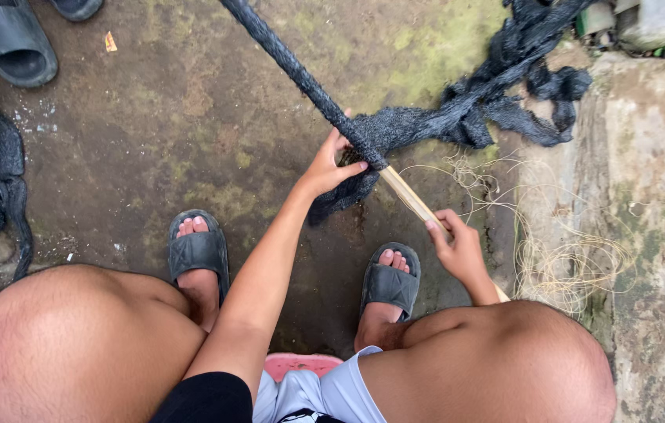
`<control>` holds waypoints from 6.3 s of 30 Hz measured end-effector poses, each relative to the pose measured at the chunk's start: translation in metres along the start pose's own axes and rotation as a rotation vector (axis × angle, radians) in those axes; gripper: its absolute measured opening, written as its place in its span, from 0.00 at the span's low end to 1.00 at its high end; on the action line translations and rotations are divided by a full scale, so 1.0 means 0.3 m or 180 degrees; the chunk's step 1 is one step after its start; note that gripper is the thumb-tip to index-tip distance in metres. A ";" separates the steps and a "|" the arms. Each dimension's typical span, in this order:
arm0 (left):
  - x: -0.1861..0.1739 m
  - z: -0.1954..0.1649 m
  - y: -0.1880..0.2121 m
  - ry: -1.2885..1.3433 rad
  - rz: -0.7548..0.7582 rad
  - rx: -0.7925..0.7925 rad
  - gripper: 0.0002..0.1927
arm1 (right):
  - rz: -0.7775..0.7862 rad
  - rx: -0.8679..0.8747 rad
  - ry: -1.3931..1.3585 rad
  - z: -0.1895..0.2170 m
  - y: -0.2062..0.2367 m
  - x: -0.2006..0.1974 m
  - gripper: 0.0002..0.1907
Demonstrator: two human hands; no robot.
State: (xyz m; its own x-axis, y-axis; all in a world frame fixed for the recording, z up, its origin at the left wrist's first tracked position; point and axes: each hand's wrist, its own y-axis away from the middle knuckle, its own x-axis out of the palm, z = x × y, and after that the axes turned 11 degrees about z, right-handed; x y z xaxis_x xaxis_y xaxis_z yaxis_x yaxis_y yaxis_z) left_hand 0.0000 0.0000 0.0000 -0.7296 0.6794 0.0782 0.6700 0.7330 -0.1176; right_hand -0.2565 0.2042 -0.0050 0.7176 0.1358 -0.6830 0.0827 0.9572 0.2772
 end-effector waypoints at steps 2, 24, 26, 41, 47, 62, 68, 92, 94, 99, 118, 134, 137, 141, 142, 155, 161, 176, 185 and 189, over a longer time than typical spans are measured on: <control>-0.018 -0.062 -0.024 0.0210 0.0248 -0.0051 0.27 | 0.0051 -0.0237 -0.0169 0.080 0.025 -0.104 0.08; 0.044 -0.567 0.280 0.1302 0.1187 0.0931 0.11 | 0.0628 -0.0371 -0.0118 0.784 0.304 -0.553 0.26; 0.053 -0.560 0.277 0.1727 0.1437 0.0982 0.12 | 0.0745 -0.0492 -0.0413 0.778 0.298 -0.544 0.25; 0.124 -0.541 0.301 0.1101 0.0334 0.0033 0.24 | -0.0190 0.0283 -0.0480 0.664 0.195 -0.530 0.31; 0.128 -0.566 0.333 0.0900 0.0427 0.0070 0.26 | -0.0363 0.0284 -0.0434 0.647 0.217 -0.518 0.30; 0.173 -0.663 0.358 0.0474 0.0271 0.0019 0.27 | -0.0309 0.0453 -0.0132 0.690 0.228 -0.541 0.31; 0.187 -0.644 0.367 -0.0002 -0.0168 0.0085 0.21 | -0.0393 0.0555 0.0152 0.726 0.226 -0.535 0.31; 0.233 -0.765 0.411 0.0351 0.0243 0.0170 0.19 | -0.0448 0.0732 0.0969 0.764 0.225 -0.512 0.24; 0.240 -0.765 0.409 0.0422 0.0288 0.0225 0.19 | -0.0305 0.0783 0.0834 0.769 0.223 -0.519 0.27; 0.254 -0.771 0.410 0.0393 0.0389 0.0164 0.18 | -0.0167 0.0902 0.0626 0.769 0.220 -0.523 0.26; 0.262 -0.789 0.395 0.0087 0.0448 0.0198 0.16 | 0.0103 0.1132 0.0108 0.739 0.193 -0.517 0.23; 0.261 -0.790 0.398 0.0054 0.0481 0.0193 0.16 | -0.0203 0.0859 0.0374 0.848 0.217 -0.491 0.29; 0.257 -0.797 0.398 0.0114 0.0437 0.0171 0.16 | -0.0283 0.0613 0.0294 0.840 0.225 -0.484 0.28; 0.255 -0.823 0.397 0.0032 0.0440 0.0071 0.18 | -0.0266 0.0483 0.0374 0.820 0.220 -0.485 0.27; 0.256 -0.832 0.398 0.0002 0.0447 0.0063 0.18 | -0.0233 0.0530 0.0406 0.815 0.217 -0.486 0.26; 0.255 -0.837 0.407 -0.0134 -0.0537 0.0323 0.22 | 0.0432 -0.0045 -0.1069 0.729 0.231 -0.515 0.18; 0.211 -0.719 0.355 0.1410 -0.0309 0.0232 0.20 | 0.0105 0.0459 -0.0130 0.747 0.228 -0.491 0.15; 0.181 -0.677 0.283 0.1471 -0.0615 0.0623 0.19 | 0.1210 0.0725 0.0236 0.855 0.201 -0.476 0.24; 0.233 -0.636 0.268 0.1210 -0.0800 0.0649 0.08 | 0.2017 -0.0114 -0.0265 0.829 0.125 -0.461 0.20; 0.261 -0.616 0.277 0.1117 -0.0703 0.0564 0.06 | 0.2036 -0.0850 -0.1040 0.802 0.079 -0.415 0.22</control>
State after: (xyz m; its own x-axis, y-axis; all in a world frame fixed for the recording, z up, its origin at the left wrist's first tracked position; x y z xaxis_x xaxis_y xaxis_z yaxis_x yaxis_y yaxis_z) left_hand 0.0238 0.1203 0.1794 -0.7413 0.4998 0.4480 0.4472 0.8655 -0.2256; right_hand -0.1775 0.1484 0.2491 0.7409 0.6416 -0.1984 -0.5577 0.7524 0.3505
